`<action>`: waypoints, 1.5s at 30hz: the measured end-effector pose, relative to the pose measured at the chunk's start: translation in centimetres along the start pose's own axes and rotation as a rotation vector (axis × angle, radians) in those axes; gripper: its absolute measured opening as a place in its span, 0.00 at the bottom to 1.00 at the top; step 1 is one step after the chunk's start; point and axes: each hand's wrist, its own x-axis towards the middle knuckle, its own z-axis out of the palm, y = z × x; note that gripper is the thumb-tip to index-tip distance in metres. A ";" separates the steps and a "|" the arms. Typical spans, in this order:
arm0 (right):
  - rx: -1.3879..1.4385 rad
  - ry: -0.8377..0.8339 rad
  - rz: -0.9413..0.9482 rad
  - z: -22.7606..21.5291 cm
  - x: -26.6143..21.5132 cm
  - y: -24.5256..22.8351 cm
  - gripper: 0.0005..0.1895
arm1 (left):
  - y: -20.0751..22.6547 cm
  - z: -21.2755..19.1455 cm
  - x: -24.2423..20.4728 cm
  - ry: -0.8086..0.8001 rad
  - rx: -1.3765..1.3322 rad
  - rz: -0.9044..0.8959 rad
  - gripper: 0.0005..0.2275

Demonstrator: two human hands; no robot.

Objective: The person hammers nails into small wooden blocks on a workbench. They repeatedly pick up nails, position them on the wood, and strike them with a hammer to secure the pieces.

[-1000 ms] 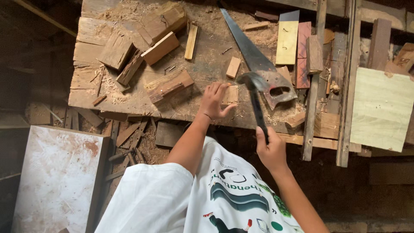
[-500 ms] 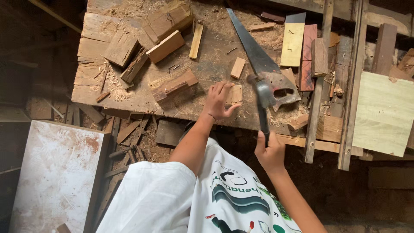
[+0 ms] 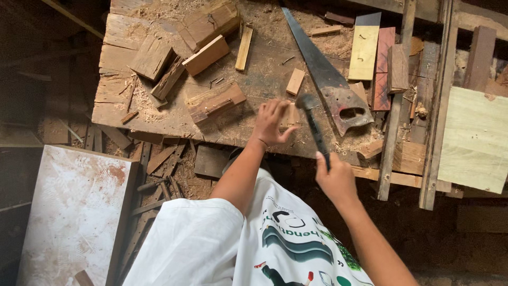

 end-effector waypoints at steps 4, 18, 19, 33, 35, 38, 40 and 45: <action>0.206 0.078 0.006 -1.0 0.3 0.9 0.18 | -0.2 -0.2 0.4 0.060 -0.001 0.043 0.35; 0.423 0.131 -0.015 -2.0 -1.5 1.4 0.20 | 1.0 -1.6 0.5 -0.013 0.054 0.010 0.31; 0.474 0.138 -0.001 -2.4 -1.7 1.5 0.20 | 1.1 -1.8 0.7 -0.030 0.082 -0.003 0.30; 1.028 0.002 0.552 2.9 -4.8 6.3 0.20 | -3.6 -2.7 0.7 -0.163 -0.311 -0.420 0.30; 1.059 -0.032 0.582 2.9 -4.5 6.2 0.21 | -4.8 -1.6 0.1 -0.142 -0.543 -0.496 0.29; 0.993 -0.072 0.561 2.9 -3.7 4.9 0.23 | -6.0 -0.6 -0.5 -0.114 -0.901 -0.659 0.29; 0.961 -0.072 0.490 2.6 -3.0 3.6 0.21 | -5.5 -0.4 -1.3 -0.098 -1.039 -0.711 0.30; 0.870 -0.043 0.453 2.4 2.3 0.2 0.11 | -2.7 -1.6 -1.3 -0.205 -1.027 -0.692 0.32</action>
